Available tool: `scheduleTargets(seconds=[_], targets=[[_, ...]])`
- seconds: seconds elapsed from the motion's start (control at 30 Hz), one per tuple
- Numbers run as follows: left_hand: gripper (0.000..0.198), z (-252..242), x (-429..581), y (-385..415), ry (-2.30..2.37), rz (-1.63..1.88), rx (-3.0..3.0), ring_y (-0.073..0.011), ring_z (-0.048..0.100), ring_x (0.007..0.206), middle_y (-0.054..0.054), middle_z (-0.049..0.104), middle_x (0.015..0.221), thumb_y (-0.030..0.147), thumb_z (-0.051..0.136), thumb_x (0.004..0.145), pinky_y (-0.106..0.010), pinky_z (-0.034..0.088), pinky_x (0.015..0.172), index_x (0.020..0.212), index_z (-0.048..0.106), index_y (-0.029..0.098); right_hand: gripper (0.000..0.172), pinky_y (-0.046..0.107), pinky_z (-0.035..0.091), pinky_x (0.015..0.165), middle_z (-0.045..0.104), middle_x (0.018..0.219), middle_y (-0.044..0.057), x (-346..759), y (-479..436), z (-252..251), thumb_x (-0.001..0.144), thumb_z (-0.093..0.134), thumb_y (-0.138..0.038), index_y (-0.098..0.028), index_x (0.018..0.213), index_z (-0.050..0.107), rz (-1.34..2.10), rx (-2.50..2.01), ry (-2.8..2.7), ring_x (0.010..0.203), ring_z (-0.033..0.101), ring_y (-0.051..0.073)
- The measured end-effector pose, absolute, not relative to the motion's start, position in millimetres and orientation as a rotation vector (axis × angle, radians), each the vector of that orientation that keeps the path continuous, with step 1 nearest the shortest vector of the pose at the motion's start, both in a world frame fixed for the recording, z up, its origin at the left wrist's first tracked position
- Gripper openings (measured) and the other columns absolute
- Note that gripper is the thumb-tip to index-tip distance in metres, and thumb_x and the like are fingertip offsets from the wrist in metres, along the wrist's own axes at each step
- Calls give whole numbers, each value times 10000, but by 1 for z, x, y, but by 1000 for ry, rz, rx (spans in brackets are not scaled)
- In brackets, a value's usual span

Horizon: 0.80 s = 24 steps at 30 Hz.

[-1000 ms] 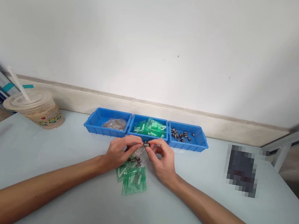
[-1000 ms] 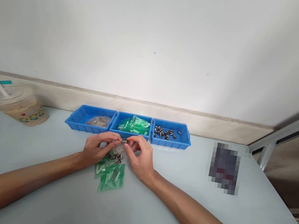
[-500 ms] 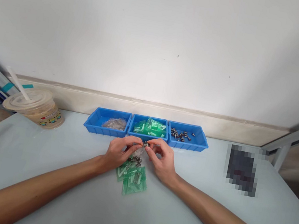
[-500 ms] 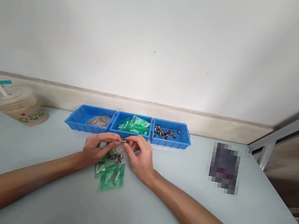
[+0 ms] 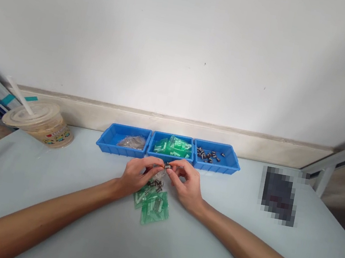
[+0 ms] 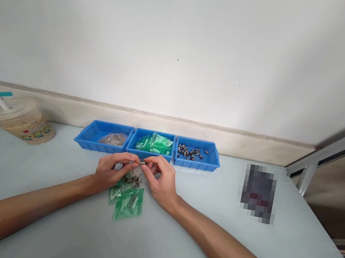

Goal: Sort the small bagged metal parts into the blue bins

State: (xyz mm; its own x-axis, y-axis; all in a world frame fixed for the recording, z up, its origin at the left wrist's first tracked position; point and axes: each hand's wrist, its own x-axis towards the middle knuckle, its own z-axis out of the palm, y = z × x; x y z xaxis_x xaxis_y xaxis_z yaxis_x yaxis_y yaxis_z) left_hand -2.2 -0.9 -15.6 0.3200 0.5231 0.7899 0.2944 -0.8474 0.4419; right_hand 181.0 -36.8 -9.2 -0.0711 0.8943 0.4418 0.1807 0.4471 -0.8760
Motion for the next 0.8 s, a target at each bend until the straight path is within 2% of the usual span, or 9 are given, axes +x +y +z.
scheduleTargets(seconds=[0.37,0.8], targets=[[145,-13,-2,-1,740,1553,2373,-77,650,587,-13,729,823,154,650,845,-158,528,587,987,626,173,130,252,439,580,567,747,0,182,-36,-12,880,611,-288,-196,963,650,776,-983,-1575,614,515,116],[145,-14,-2,-1,733,1565,2386,-99,696,670,-10,736,833,153,643,849,-162,547,623,991,627,178,103,255,432,584,556,740,-3,182,-37,-12,880,608,-269,-198,943,647,773,-972,-1574,632,507,121]])
